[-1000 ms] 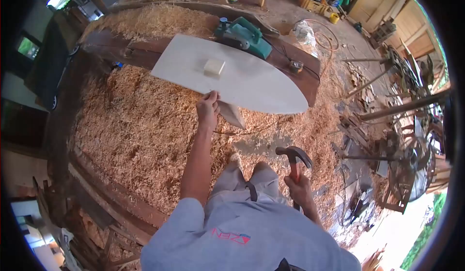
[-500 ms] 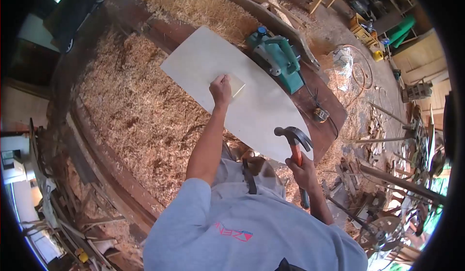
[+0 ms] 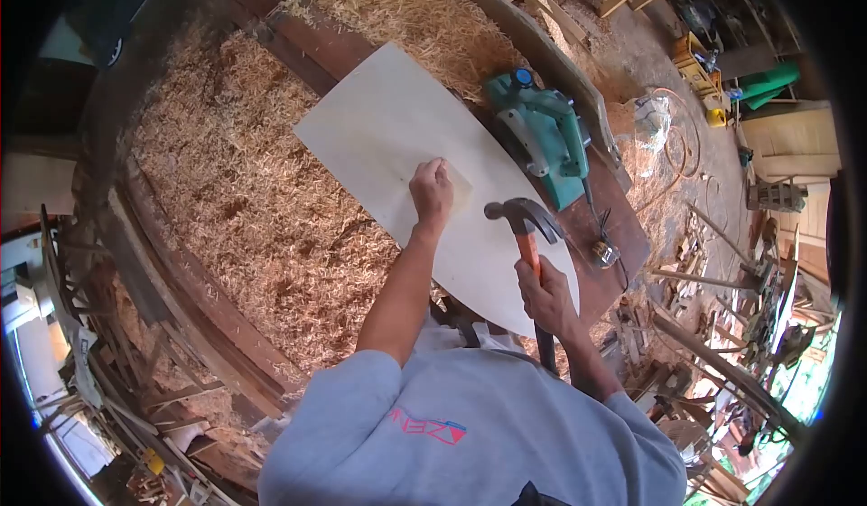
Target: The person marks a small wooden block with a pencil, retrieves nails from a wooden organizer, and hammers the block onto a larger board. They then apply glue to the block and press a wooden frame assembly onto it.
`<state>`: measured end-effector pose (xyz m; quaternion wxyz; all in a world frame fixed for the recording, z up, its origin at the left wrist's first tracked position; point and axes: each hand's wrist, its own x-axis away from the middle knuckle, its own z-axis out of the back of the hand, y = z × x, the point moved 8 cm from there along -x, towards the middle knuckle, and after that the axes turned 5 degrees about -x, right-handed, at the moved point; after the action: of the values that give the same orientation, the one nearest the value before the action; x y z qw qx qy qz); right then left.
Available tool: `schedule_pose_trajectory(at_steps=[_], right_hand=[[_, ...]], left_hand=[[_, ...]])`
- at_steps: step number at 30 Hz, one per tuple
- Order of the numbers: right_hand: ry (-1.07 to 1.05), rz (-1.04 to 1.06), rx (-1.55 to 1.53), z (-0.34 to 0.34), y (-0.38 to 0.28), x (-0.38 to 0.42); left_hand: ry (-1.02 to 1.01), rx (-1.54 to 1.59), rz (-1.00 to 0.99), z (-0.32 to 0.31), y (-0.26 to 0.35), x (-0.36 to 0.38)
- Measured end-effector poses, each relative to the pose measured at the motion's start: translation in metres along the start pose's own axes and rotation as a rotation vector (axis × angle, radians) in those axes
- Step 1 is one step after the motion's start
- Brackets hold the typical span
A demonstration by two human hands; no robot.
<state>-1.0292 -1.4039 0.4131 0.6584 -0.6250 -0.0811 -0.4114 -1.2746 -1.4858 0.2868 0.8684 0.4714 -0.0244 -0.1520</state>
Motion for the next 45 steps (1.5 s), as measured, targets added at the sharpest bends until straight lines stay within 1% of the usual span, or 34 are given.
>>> schedule_pose_trajectory(at_steps=[1, 3, 5, 8, 10, 11, 12, 13, 14, 15, 17, 18, 20, 21, 23, 24, 25, 26, 28, 29, 31, 33, 35, 36, 37, 38, 39, 41, 43, 44, 45], right_hand=[[-0.007, -0.003, 0.016, 0.000, -0.014, -0.010], [-0.001, 0.160, 0.031, -0.004, -0.056, -0.027], [-0.034, 0.262, 0.147, -0.009, -0.090, -0.049], [-0.041, 0.264, 0.179, -0.022, -0.113, -0.072], [-0.030, 0.314, 0.242, -0.031, -0.127, -0.082], [-0.041, 0.305, 0.252, -0.033, -0.122, -0.092], [-0.063, 0.261, 0.348, -0.036, -0.107, -0.104], [-0.085, 0.221, 0.444, -0.040, -0.098, -0.114], [-0.116, 0.119, 0.532, -0.040, -0.088, -0.122], [-0.120, 0.122, 0.538, -0.040, -0.087, -0.123], [-0.089, 0.135, 0.391, -0.037, -0.096, -0.117], [-0.100, 0.124, 0.396, -0.037, -0.098, -0.110], [-0.036, 0.276, 0.300, -0.036, -0.121, -0.095], [-0.032, 0.280, 0.295, -0.036, -0.116, -0.102], [-0.075, 0.155, 0.505, -0.039, -0.077, -0.125], [-0.073, 0.144, 0.464, -0.037, -0.064, -0.132], [-0.066, 0.161, 0.462, -0.037, -0.075, -0.133], [-0.046, 0.181, 0.393, -0.038, -0.090, -0.127], [-0.043, 0.178, 0.235, -0.035, -0.094, -0.110], [-0.037, 0.186, 0.230, -0.033, -0.096, -0.108], [-0.033, 0.118, 0.171, -0.024, -0.092, -0.099], [-0.018, 0.141, 0.182, -0.013, -0.081, -0.094], [-0.019, 0.043, 0.159, -0.001, -0.063, -0.088], [-0.012, 0.044, 0.124, 0.003, -0.058, -0.085], [-0.028, 0.043, 0.132, 0.004, -0.051, -0.085], [-0.024, 0.071, 0.102, 0.007, -0.047, -0.088], [-0.021, 0.099, 0.073, 0.009, -0.047, -0.090], [-0.040, 0.091, 0.070, 0.012, -0.051, -0.093], [-0.068, 0.129, 0.084, 0.014, -0.065, -0.093], [-0.064, 0.149, 0.103, 0.013, -0.074, -0.091], [-0.066, 0.140, 0.111, 0.010, -0.082, -0.090]], left_hand=[[0.001, 0.014, -0.001, -0.001, 0.000, -0.001], [0.020, 0.044, 0.021, 0.000, 0.001, 0.002], [0.029, 0.063, 0.048, -0.001, 0.000, 0.006], [0.096, 0.055, -0.044, -0.001, 0.004, 0.013], [0.102, 0.059, -0.015, -0.004, 0.001, 0.015], [0.097, 0.061, -0.003, -0.005, 0.000, 0.016], [0.096, 0.059, 0.014, -0.005, 0.000, 0.019], [0.110, 0.077, -0.020, -0.005, 0.002, 0.020], [0.125, 0.096, -0.058, -0.004, 0.005, 0.020], [0.132, 0.096, -0.054, -0.003, 0.003, 0.018], [0.112, -0.013, -0.089, -0.007, 0.004, 0.020], [0.110, -0.016, -0.073, -0.009, 0.001, 0.024], [0.113, -0.003, -0.089, -0.007, 0.003, 0.022], [0.112, -0.004, -0.096, -0.006, 0.005, 0.019], [0.039, -0.064, -0.043, -0.009, 0.005, 0.021], [0.032, -0.062, -0.059, -0.008, 0.006, 0.022], [0.055, -0.024, -0.067, -0.008, 0.005, 0.019], [0.075, 0.008, -0.061, -0.007, 0.004, 0.020], [0.054, 0.012, -0.028, -0.007, 0.002, 0.028], [0.060, 0.024, -0.020, -0.007, 0.002, 0.022], [0.074, 0.037, -0.024, -0.002, 0.007, 0.019], [0.104, 0.050, -0.013, 0.008, 0.009, 0.022], [0.128, 0.004, -0.067, 0.027, 0.021, 0.036], [-0.038, 0.048, -0.167, 0.017, 0.034, 0.053], [-0.207, -0.051, -0.333, 0.001, 0.049, 0.070], [-0.274, 0.086, -0.513, -0.001, 0.074, 0.076], [-0.433, 0.075, -0.675, -0.013, 0.092, 0.079], [-0.610, -0.014, -0.711, -0.041, 0.091, 0.073], [-0.571, 0.001, -0.804, -0.057, 0.086, 0.054], [-0.611, -0.065, -0.804, -0.065, 0.079, 0.049], [-0.611, -0.058, -0.794, -0.067, 0.075, 0.042]])
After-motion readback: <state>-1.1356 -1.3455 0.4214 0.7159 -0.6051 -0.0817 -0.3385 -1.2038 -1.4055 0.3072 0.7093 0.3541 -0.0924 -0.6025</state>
